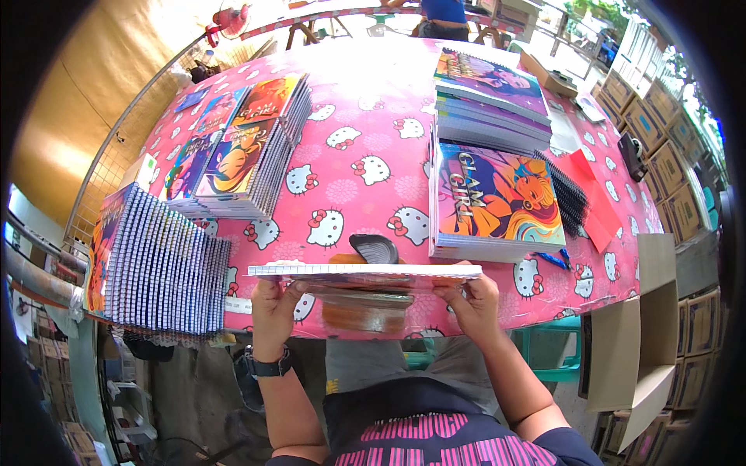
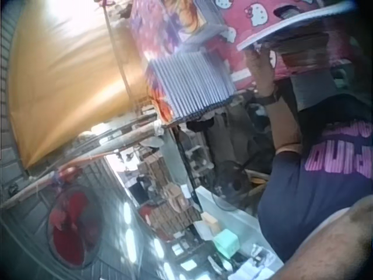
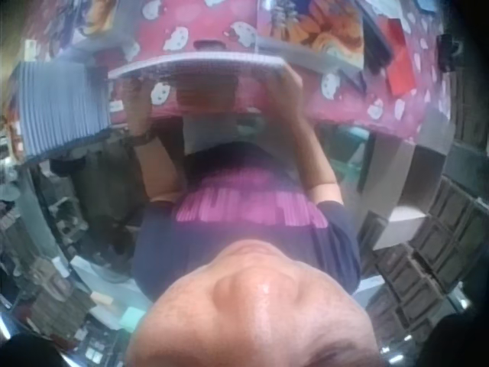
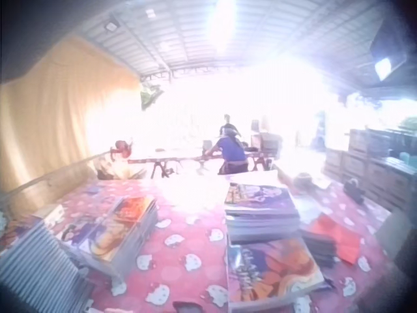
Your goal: The person threads a black spiral spine through the holes on the edge of a notebook by hand and stacks the finished notebook on top of others on a table.
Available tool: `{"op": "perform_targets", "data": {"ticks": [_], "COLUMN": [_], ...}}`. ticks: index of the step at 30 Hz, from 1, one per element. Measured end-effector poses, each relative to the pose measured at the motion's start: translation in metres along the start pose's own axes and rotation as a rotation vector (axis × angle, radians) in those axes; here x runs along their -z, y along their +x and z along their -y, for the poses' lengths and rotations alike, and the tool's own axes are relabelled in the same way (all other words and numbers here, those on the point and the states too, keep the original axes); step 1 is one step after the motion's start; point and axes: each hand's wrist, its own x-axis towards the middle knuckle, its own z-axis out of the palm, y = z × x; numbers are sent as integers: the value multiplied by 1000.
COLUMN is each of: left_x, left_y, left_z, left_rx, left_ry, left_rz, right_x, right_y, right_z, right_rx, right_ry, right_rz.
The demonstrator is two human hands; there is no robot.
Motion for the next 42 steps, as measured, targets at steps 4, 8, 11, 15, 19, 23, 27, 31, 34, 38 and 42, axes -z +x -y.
{"op": "perform_targets", "data": {"ticks": [4,8,11,15,19,23,27,31,34,38,42], "left_x": [15,21,16,-13,-28,-15,-38,-50,-55,-46,-33], "left_y": [15,-1,-4,16,9,2,10,15,26,26,28], "left_z": [10,12,26,38,35,39,32,38,48,51,32], "left_rx": [95,71,59,65,79,128,17,-21,-114,-121,-44], "left_ry": [116,-72,-251,-177,-219,-328,-219,-314,-225,-196,-188], "left_rz": [161,-24,-114,-249,-317,-279,-372,-399,-456,-425,-323], "right_x": [2,55,145,251,248,229,259,285,274,252,259], "right_y": [-9,0,29,59,66,75,72,70,74,82,90], "right_z": [-11,18,23,-52,-151,-192,-206,-229,-207,-152,-116], "right_rx": [-20,71,148,-120,-176,-282,-124,-10,-67,-48,207], "right_ry": [-189,-214,-264,-510,-1113,-1527,-1518,-1482,-1314,-1257,-1341], "right_rz": [141,150,-554,-646,-246,-174,-79,8,-99,-342,-588]}}
